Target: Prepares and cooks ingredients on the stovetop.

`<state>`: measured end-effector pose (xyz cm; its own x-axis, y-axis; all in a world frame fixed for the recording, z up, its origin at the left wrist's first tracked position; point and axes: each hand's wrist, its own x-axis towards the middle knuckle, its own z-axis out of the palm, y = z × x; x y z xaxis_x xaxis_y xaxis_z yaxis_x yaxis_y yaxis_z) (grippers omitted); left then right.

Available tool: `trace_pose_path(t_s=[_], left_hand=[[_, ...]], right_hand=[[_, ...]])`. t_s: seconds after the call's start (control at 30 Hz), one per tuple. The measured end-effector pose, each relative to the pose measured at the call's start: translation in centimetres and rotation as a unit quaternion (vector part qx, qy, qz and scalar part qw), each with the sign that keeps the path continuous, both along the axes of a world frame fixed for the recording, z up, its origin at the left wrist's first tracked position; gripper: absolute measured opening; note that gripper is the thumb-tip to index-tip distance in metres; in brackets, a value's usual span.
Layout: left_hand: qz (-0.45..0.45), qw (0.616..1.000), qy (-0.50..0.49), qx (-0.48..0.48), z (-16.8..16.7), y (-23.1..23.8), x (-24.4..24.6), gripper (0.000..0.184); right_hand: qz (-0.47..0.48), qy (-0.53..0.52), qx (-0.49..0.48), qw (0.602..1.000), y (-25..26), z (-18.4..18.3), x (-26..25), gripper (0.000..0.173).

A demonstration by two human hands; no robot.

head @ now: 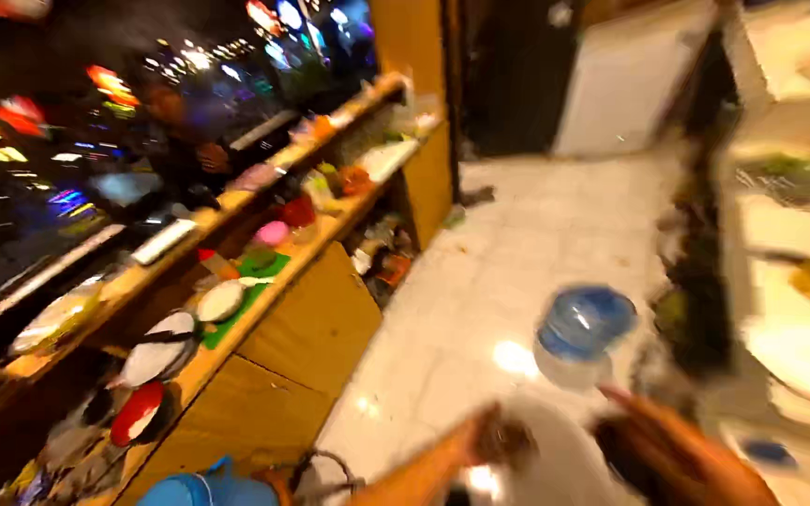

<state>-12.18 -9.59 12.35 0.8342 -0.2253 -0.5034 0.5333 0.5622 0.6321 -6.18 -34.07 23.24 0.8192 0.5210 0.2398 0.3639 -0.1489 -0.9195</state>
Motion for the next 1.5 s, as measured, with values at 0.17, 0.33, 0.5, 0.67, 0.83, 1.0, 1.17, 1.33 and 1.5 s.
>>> trace_pose_path(t_s=[0.17,0.33,0.5,0.67,0.83,1.0,1.17,1.33,1.5], left_hand=[[-0.099,0.965,-0.235,-0.062,4.1,0.1,5.0,0.066],[-0.131,0.937,-0.306,-0.107,3.9,-2.1,8.3,0.074],[-0.148,0.919,-0.359,-0.070,5.2,-4.8,8.6,0.073],[-0.157,0.902,-0.401,0.008,6.3,-7.9,7.5,0.068],[-0.140,0.893,-0.385,0.185,5.4,-9.6,6.4,0.043],[-0.216,0.893,-0.260,0.298,3.9,-10.7,2.5,0.038],[-0.323,0.869,-0.117,0.357,1.0,-14.3,-1.7,0.061],[-0.393,0.866,-0.080,0.299,-2.7,-21.3,-3.6,0.065],[-0.469,0.860,-0.024,0.201,-4.7,-31.2,-5.7,0.063]], right_hand=[[-0.196,-0.058,0.019,0.979,-1.2,3.1,-3.5,0.025],[-0.317,0.007,-0.037,0.948,-3.2,1.4,-9.1,0.022],[-0.324,-0.106,-0.110,0.934,-1.7,4.0,-10.2,0.021],[-0.247,-0.207,-0.253,0.912,1.2,4.0,-8.6,0.022],[-0.165,-0.069,-0.370,0.912,-0.1,2.9,-7.5,0.027],[-0.041,0.253,-0.324,0.911,-2.3,-0.6,-8.3,0.026],[-0.116,0.318,-0.148,0.929,-5.4,-6.3,-13.6,0.035],[-0.262,0.346,-0.103,0.895,-10.3,-9.3,-18.5,0.029],[-0.427,0.406,-0.045,0.806,-17.0,-7.6,-23.0,0.024]])
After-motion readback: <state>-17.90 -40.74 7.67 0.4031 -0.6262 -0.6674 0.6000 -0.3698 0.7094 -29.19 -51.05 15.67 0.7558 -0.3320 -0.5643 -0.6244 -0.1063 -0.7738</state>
